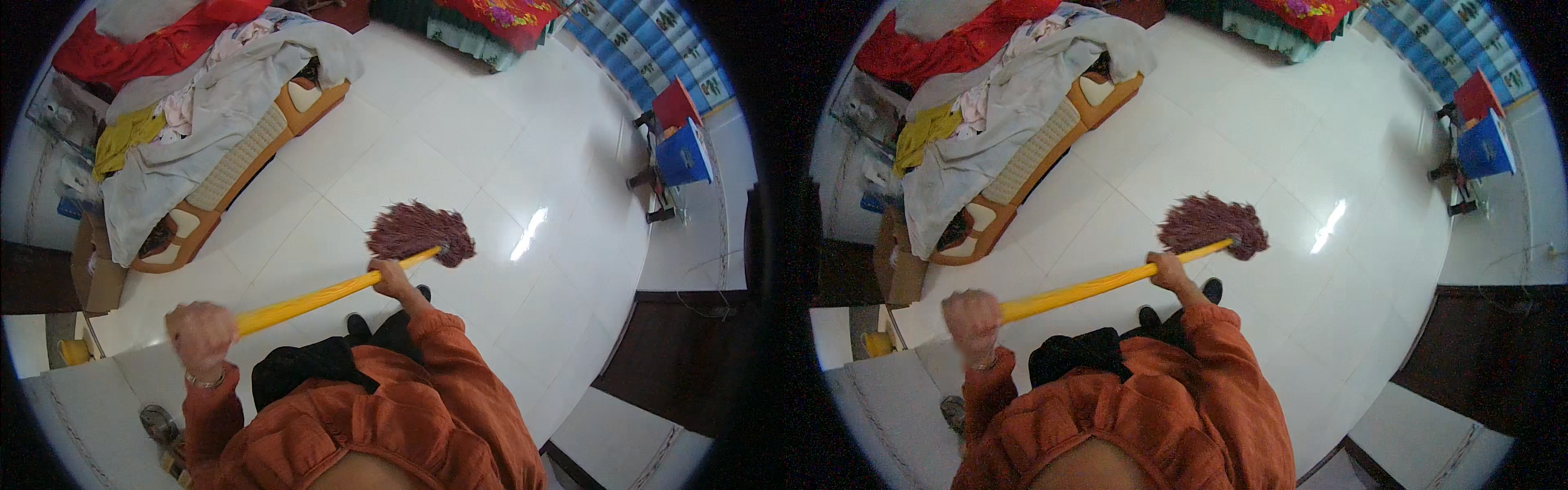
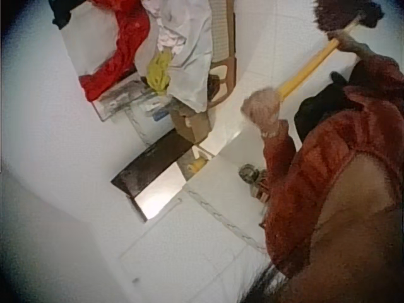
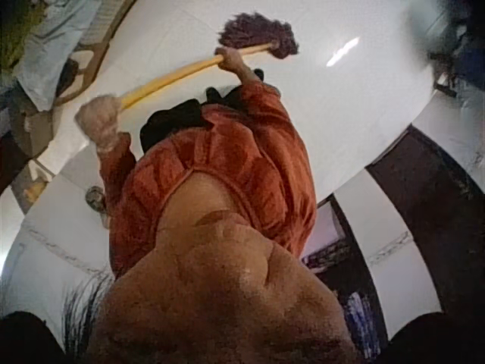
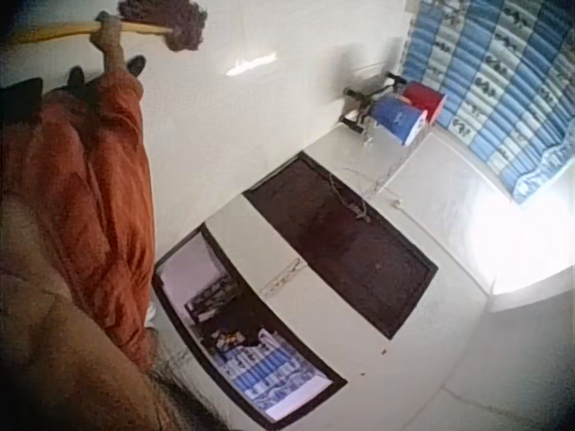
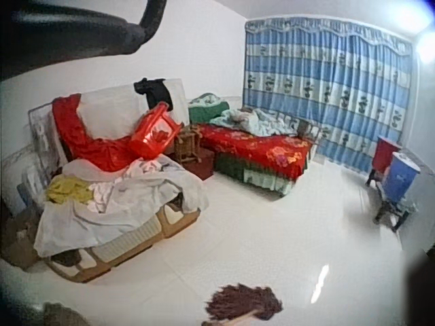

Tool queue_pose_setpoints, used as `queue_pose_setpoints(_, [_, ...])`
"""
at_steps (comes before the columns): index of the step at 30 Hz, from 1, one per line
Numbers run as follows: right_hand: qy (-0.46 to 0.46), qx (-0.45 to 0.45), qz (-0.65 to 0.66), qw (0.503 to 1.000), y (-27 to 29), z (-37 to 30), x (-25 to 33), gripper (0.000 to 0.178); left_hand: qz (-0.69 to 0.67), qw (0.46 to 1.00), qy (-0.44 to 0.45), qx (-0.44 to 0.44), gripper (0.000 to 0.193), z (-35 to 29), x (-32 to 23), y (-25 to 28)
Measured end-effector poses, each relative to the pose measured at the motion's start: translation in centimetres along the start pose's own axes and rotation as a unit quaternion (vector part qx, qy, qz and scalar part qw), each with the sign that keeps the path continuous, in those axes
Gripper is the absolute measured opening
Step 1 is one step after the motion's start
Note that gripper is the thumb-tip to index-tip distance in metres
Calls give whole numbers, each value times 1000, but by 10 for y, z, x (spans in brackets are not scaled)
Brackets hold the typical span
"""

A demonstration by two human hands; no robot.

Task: The person mops a white tiled floor in a cluttered room using a yellow-handled string mop. They move the mop back and forth across the floor, navigating around furniture, boxes, and piles of laundry. The person adjusts their grip and position to clean different sections of the room.

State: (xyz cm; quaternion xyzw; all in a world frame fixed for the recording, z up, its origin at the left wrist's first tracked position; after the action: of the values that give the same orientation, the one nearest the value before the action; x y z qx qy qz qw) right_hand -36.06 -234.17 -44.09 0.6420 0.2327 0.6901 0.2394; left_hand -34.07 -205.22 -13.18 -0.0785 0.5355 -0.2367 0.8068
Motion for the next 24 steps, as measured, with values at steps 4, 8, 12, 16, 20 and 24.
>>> queue_pose_setpoints(4, [-58, -89, -57, 993, 22, -7, -63, 17, -63, 994, 84, 34, 35, 27, 64, -14])
queue_pose_setpoints(8, [-33, -187, -76, 979, 49, -1, -122, 16, 98, 969, 225, -41, 40, 63, 122, -42])
queue_pose_setpoints(12, [-93, -217, -64, 970, 82, 24, -161, 16, 67, 963, 259, 5, 39, 117, 179, -64])
queue_pose_setpoints(16, [-51, -264, -105, 957, 99, 81, -188, 12, 35, 966, 248, 62, 39, 176, 215, -72])
queue_pose_setpoints(20, [-32, -258, -108, 959, 104, 138, -206, 15, 50, 976, 204, 57, 38, 214, 231, -62])
queue_pose_setpoints(24, [29, -200, -117, 972, 100, 195, -209, 19, 75, 973, 218, 6, 36, 207, 229, -37])
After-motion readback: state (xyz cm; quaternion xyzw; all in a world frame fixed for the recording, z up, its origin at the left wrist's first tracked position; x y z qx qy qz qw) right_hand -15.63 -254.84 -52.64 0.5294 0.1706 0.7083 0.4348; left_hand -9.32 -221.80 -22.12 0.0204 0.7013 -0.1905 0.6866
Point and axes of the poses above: each hand's wrist, its own z-axis towards the middle knuckle, its own y-axis out of the back of the hand, x = y × z, the point moved 2 cm from there along z, towards the middle knuckle, and after that the axes turned 10 degrees about -x, right-handed, at the moved point
